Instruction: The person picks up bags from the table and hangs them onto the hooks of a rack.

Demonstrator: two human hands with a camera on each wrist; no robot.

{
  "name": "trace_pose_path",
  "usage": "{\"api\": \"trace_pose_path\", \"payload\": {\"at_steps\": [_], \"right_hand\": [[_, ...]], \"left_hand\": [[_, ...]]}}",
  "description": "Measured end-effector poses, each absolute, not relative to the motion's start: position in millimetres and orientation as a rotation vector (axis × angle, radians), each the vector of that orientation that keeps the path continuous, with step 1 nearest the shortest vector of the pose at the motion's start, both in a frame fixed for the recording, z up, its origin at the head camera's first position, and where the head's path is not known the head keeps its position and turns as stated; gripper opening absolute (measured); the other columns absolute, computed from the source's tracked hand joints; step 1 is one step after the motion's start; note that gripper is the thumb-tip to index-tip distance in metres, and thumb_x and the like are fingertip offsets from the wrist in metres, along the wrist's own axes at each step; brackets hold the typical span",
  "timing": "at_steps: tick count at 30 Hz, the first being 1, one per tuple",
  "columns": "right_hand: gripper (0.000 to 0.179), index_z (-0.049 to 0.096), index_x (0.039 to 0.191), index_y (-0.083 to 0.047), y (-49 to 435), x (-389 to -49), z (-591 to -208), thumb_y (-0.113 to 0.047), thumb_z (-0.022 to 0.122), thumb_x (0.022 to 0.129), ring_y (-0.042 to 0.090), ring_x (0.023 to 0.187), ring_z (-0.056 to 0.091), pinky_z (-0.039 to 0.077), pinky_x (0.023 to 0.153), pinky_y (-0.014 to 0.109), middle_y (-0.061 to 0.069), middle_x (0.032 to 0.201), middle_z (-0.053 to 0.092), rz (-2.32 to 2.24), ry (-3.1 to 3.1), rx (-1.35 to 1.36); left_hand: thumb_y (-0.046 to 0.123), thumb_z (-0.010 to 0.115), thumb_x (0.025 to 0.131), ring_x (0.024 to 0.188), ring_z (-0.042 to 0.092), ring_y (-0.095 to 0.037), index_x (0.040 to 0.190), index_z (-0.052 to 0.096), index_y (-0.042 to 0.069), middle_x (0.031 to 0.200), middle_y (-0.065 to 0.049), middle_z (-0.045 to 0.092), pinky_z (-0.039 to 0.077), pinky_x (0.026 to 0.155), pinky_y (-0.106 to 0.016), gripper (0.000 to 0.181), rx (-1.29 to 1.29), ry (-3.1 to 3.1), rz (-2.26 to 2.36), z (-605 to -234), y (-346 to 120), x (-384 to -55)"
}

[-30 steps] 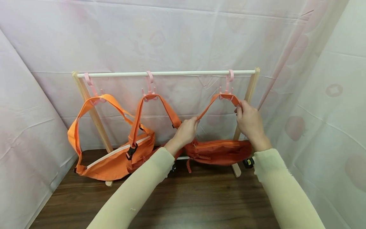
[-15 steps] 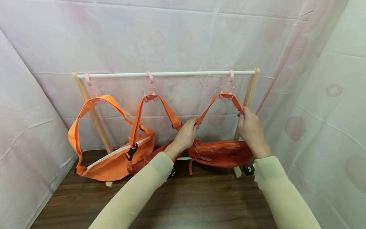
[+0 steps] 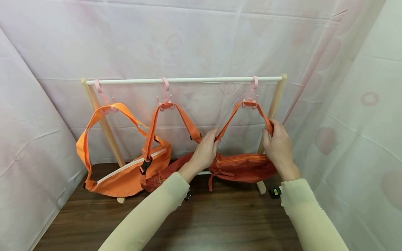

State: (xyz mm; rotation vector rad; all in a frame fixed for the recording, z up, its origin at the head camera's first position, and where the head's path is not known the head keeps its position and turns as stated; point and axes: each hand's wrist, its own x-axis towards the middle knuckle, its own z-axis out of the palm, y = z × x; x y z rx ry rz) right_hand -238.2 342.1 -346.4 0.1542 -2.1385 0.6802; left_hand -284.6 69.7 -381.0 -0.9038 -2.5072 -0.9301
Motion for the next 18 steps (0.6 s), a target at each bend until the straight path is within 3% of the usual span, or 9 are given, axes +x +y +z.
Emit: {"api": "trace_pose_path", "payload": {"at_steps": [5, 8, 14, 18], "right_hand": [[0.045, 0.056, 0.144, 0.005, 343, -234, -352, -0.008, 0.065, 0.102, 0.044, 0.098, 0.06, 0.048, 0.082, 0.059, 0.028, 0.117, 0.061, 0.703, -2.131, 0.157], [0.049, 0.054, 0.146, 0.006, 343, -232, -356, -0.007, 0.068, 0.101, 0.05, 0.115, 0.058, 0.046, 0.093, 0.066, 0.032, 0.131, 0.058, 0.719, -2.111, 0.162], [0.054, 0.052, 0.145, 0.008, 341, -229, -360, -0.004, 0.071, 0.096, 0.053, 0.127, 0.05, 0.041, 0.1, 0.068, 0.035, 0.137, 0.054, 0.694, -2.05, 0.193], [0.055, 0.051, 0.145, 0.007, 338, -226, -361, -0.005, 0.07, 0.095, 0.053, 0.126, 0.048, 0.039, 0.099, 0.065, 0.034, 0.136, 0.054, 0.659, -2.007, 0.225]], "left_hand": [[0.019, 0.052, 0.113, 0.145, 0.047, -0.024, 0.166, 0.031, 0.008, 0.16, -0.01, 0.046, 0.045, 0.113, -0.038, 0.058, -0.918, -2.467, -0.916, -386, 67, -280], [0.017, 0.056, 0.112, 0.146, 0.046, -0.024, 0.166, 0.031, 0.009, 0.161, -0.01, 0.045, 0.044, 0.114, -0.038, 0.061, -0.92, -2.437, -0.918, -389, 64, -277], [0.014, 0.065, 0.108, 0.147, 0.045, -0.024, 0.165, 0.034, 0.008, 0.161, -0.011, 0.045, 0.043, 0.115, -0.039, 0.065, -0.941, -2.381, -0.927, -393, 56, -272], [0.015, 0.065, 0.108, 0.148, 0.043, -0.024, 0.165, 0.033, 0.008, 0.162, -0.011, 0.044, 0.042, 0.116, -0.039, 0.066, -0.963, -2.362, -0.921, -396, 50, -266]]}}
